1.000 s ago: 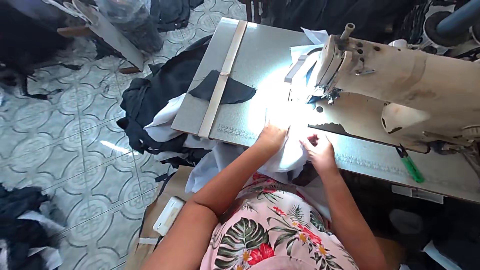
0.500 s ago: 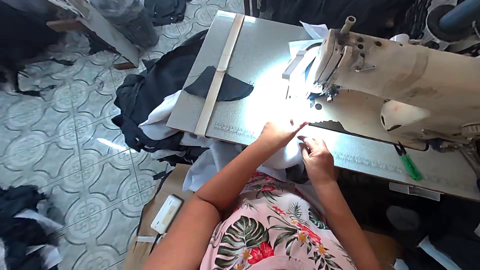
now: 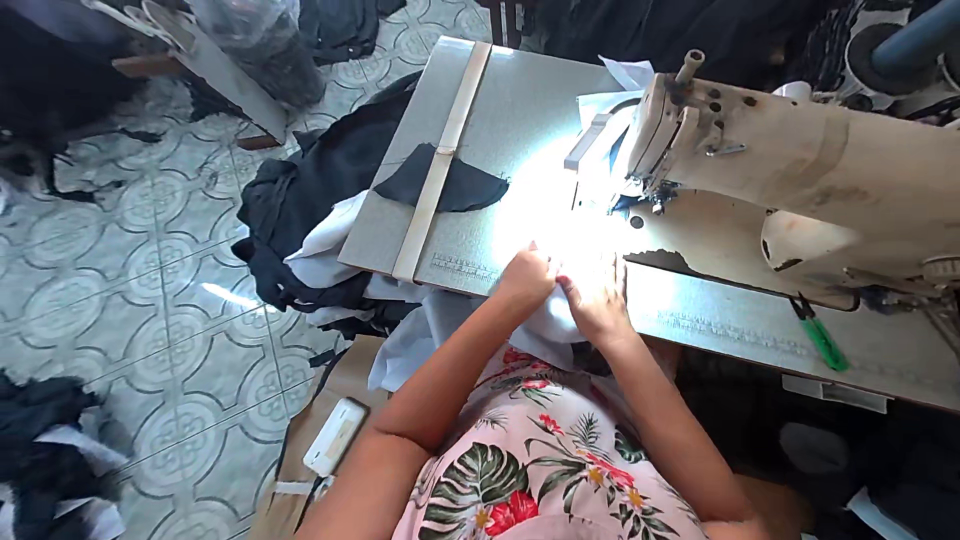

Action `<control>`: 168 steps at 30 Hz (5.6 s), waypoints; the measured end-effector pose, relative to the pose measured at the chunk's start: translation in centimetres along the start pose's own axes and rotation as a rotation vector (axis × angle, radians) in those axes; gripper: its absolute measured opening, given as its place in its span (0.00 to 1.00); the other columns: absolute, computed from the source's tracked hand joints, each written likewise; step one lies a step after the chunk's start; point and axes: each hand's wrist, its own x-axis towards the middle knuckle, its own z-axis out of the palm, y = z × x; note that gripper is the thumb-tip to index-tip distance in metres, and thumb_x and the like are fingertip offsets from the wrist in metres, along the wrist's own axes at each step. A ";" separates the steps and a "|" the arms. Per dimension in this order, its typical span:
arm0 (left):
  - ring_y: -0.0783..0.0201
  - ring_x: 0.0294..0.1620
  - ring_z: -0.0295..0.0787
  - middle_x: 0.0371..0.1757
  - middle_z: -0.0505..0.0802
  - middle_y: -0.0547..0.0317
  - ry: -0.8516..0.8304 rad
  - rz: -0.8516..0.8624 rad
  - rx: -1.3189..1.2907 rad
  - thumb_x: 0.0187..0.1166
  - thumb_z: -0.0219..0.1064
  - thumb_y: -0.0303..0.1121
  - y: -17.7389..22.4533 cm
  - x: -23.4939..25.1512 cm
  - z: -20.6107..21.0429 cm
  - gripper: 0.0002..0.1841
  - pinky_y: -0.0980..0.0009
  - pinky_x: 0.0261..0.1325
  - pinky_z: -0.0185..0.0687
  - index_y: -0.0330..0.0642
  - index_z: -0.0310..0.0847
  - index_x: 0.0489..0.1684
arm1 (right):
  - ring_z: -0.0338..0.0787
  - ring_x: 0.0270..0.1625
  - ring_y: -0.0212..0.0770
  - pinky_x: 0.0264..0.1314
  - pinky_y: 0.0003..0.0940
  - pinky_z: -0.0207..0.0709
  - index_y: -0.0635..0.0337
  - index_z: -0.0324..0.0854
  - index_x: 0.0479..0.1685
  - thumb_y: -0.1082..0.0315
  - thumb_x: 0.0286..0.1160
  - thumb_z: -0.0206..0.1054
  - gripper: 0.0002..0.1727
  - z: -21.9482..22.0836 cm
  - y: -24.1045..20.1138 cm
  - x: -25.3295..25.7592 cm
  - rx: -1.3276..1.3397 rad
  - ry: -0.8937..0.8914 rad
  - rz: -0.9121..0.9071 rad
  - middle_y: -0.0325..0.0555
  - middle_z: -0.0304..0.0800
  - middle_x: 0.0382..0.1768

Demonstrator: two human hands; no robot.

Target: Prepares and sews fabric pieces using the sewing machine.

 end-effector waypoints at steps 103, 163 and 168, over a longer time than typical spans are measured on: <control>0.39 0.94 0.52 0.84 0.79 0.53 0.171 0.115 0.265 0.83 0.57 0.56 -3.3 2.8 2.6 0.28 0.30 0.90 0.37 0.61 0.78 0.81 | 0.64 0.91 0.58 0.85 0.74 0.53 0.50 0.77 0.82 0.61 0.87 0.51 0.26 -1.2 5.1 -1.0 -0.200 0.153 -0.106 0.39 0.74 0.85; 0.42 0.83 0.72 0.84 0.76 0.39 0.104 0.401 0.176 0.83 0.58 0.48 0.1 7.8 8.0 0.31 0.42 0.81 0.65 0.40 0.73 0.83 | 0.60 0.93 0.58 0.82 0.86 0.37 0.47 0.74 0.85 0.60 0.85 0.51 0.28 -3.7 9.3 -3.0 -0.320 0.206 0.092 0.38 0.74 0.85; 0.44 0.83 0.73 0.84 0.76 0.41 0.109 0.403 0.194 0.83 0.57 0.48 0.2 8.0 7.8 0.31 0.44 0.81 0.66 0.40 0.73 0.83 | 0.61 0.92 0.58 0.82 0.86 0.36 0.46 0.75 0.84 0.60 0.84 0.51 0.28 -3.6 9.4 -2.8 -0.323 0.222 0.091 0.38 0.75 0.85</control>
